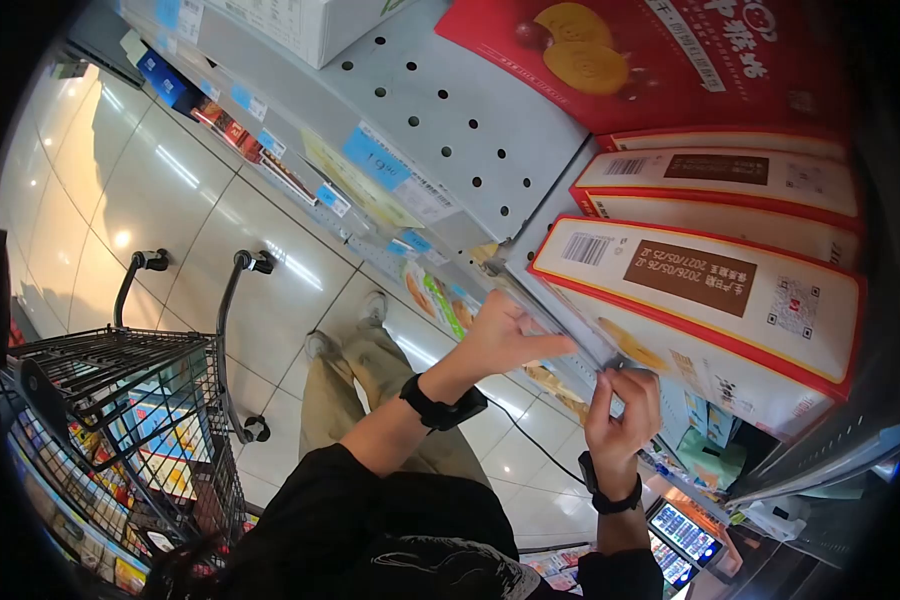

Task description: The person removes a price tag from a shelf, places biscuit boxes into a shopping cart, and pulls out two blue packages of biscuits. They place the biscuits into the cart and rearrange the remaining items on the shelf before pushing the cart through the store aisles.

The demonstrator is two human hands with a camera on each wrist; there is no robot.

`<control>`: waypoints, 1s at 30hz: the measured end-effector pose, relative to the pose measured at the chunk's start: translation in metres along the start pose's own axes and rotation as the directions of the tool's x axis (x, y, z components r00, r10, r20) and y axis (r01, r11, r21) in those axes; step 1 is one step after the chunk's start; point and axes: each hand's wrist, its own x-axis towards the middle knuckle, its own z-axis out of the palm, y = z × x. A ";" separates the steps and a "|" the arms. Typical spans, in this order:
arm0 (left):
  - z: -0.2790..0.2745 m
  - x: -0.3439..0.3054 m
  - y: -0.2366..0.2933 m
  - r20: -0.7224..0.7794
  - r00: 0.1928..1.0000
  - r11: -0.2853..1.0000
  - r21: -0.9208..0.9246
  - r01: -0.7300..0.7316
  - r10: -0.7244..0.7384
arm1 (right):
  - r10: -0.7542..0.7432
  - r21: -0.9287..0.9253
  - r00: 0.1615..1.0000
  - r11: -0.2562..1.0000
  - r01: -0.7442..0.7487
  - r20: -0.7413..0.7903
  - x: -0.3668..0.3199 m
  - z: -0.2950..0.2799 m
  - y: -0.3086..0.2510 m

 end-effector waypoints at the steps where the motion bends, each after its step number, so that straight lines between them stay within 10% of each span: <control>1: -0.006 -0.001 0.013 0.050 0.989 0.990 0.036 0.139 -0.141 | 0.000 0.004 1.000 1.000 0.000 -0.012 -0.003 0.002 0.001; 3: -0.010 -0.002 0.013 0.097 0.955 0.958 0.078 0.275 -0.282 | 0.002 0.004 1.000 1.000 -0.002 -0.025 -0.006 0.003 0.001; 11: 0.004 -0.004 0.006 -0.022 0.995 0.975 -0.204 0.087 -0.093 | 0.068 0.032 0.996 0.997 -0.067 -0.057 -0.003 0.004 -0.005; 30: 0.001 -0.005 -0.002 -0.034 0.999 0.983 -0.183 0.021 -0.028 | 0.042 0.025 0.998 0.999 -0.044 0.054 0.005 -0.005 -0.001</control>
